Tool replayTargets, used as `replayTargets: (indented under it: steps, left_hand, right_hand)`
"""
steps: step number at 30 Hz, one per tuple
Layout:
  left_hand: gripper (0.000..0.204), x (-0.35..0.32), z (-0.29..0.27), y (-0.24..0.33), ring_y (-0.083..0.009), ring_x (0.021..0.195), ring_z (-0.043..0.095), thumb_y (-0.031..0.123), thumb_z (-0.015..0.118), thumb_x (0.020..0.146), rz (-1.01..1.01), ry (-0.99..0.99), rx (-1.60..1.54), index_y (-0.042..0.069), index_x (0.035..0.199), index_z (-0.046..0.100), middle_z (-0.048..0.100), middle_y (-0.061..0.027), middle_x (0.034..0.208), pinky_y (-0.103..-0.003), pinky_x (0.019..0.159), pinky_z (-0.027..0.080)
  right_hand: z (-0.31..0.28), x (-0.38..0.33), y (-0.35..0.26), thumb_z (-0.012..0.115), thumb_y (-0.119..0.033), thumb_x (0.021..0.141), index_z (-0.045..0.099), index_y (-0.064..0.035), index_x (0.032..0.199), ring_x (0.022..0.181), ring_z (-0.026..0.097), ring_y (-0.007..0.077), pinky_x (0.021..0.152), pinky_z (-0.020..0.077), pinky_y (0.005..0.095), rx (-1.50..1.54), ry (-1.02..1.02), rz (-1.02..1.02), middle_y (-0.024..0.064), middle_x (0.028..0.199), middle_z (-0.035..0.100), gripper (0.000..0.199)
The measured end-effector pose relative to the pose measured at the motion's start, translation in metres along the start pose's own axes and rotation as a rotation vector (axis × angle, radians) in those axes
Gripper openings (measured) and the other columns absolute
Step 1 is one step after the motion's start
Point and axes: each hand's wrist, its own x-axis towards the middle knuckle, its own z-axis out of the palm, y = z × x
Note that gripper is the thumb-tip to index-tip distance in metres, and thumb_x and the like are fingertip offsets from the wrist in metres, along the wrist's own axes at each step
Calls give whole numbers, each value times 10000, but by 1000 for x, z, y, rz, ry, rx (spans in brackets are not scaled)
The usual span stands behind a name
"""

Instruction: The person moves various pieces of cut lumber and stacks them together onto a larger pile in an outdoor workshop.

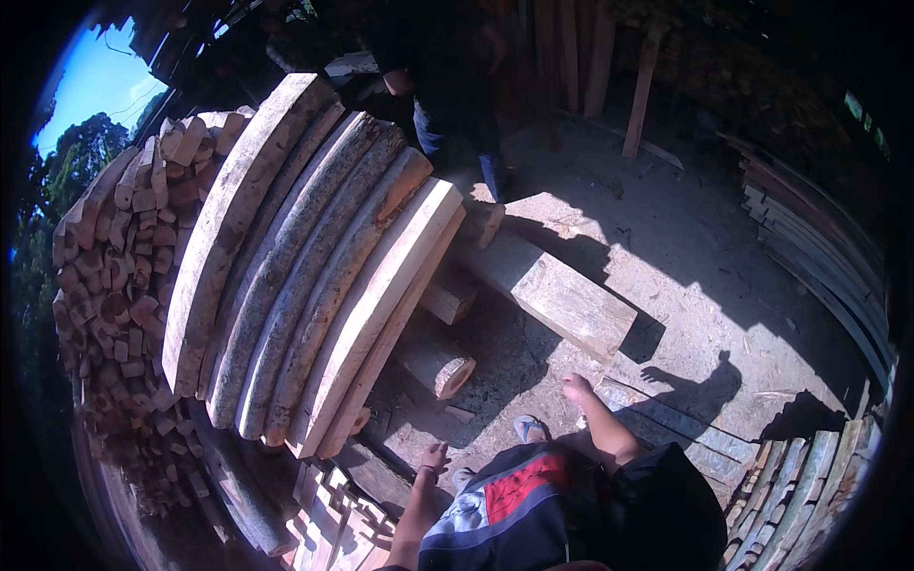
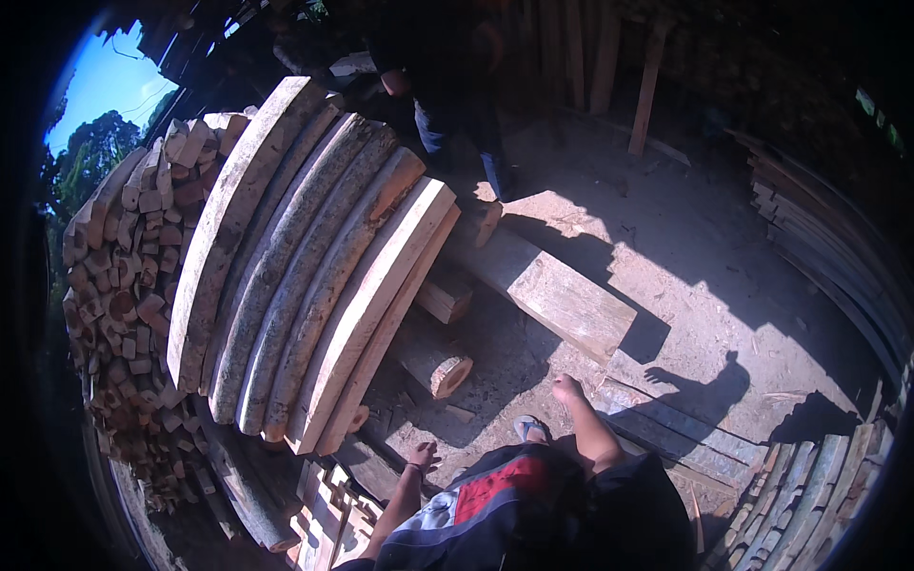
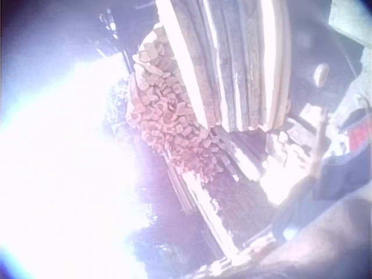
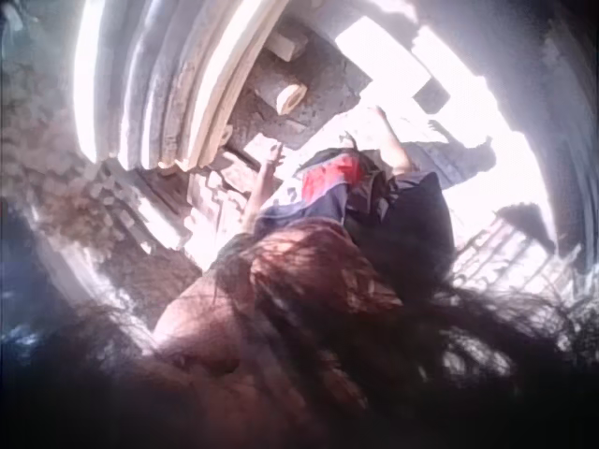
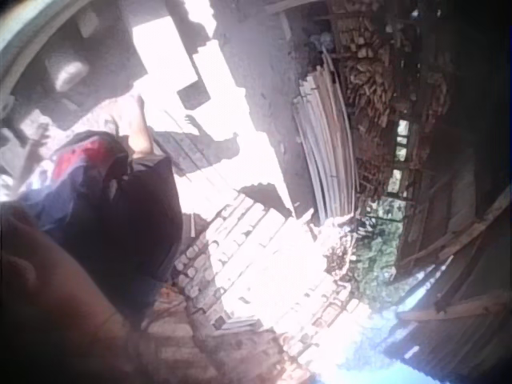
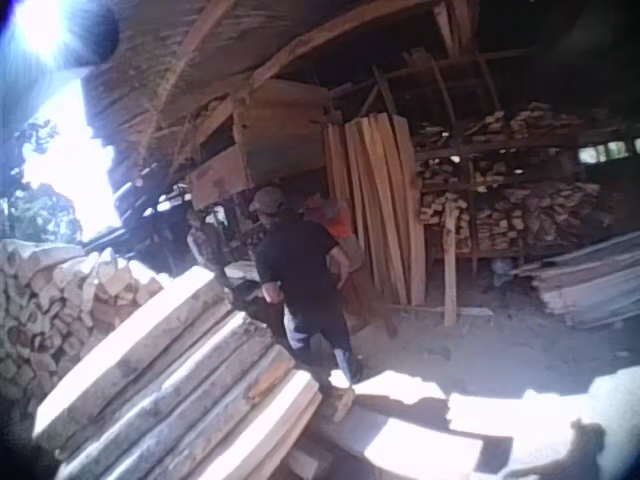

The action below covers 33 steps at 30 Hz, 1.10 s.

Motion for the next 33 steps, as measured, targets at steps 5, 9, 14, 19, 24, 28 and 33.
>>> replayTargets:
  steps: [5,9,14,19,24,28,33]
  left_hand:
    - [474,2,-43,-114,-278,854,600,379,560,837,-183,206,-188,81,1200,493,563,-105,1057,-456,688,502]
    - [500,-44,-55,-151,-307,859,585,391,581,813,-243,197,-118,95,1203,475,531,-107,1125,-478,684,506]
    - [473,-95,-45,-125,-352,982,548,373,523,844,-302,219,-136,111,1232,458,509,-156,1186,-505,807,448]
    - [452,-37,-62,-151,-319,927,566,395,551,838,-456,232,-417,133,1197,474,512,-92,1124,-494,757,476]
    - [442,-36,-54,-71,-329,1111,474,411,507,883,-237,185,-381,146,1233,458,457,-83,1244,-505,888,399]
    - [416,-33,-62,-55,-336,1126,471,394,504,892,-169,146,-359,150,1226,462,457,-83,1241,-512,898,395]
    - [403,-35,-59,-66,-318,1102,489,409,477,904,-260,96,-346,144,1206,466,467,-111,1212,-483,903,404]
  right_hand:
    - [38,9,-52,539,-248,793,653,-87,957,799,632,227,725,489,337,-95,-170,-141,120,877,662,257]
    - [50,14,-43,536,-267,827,608,-135,1042,761,614,209,711,482,380,58,-391,82,73,868,641,262]
    - [11,47,-54,491,-251,873,538,-141,1068,700,526,169,652,457,372,370,-385,238,34,868,554,229]
    - [-67,74,-128,473,-288,886,450,-110,1186,924,554,216,769,432,389,653,-253,140,62,1082,558,350]
    - [-146,90,-193,535,-333,864,438,-125,1228,1013,529,240,862,408,422,790,-151,4,72,1174,532,430]
    - [-220,90,-279,632,-365,802,478,-82,1185,864,529,161,704,446,385,664,121,-247,76,1042,554,500]
    - [-299,53,-382,608,-564,770,221,-100,1387,1260,347,320,928,388,477,1124,-131,-425,163,1405,301,864]
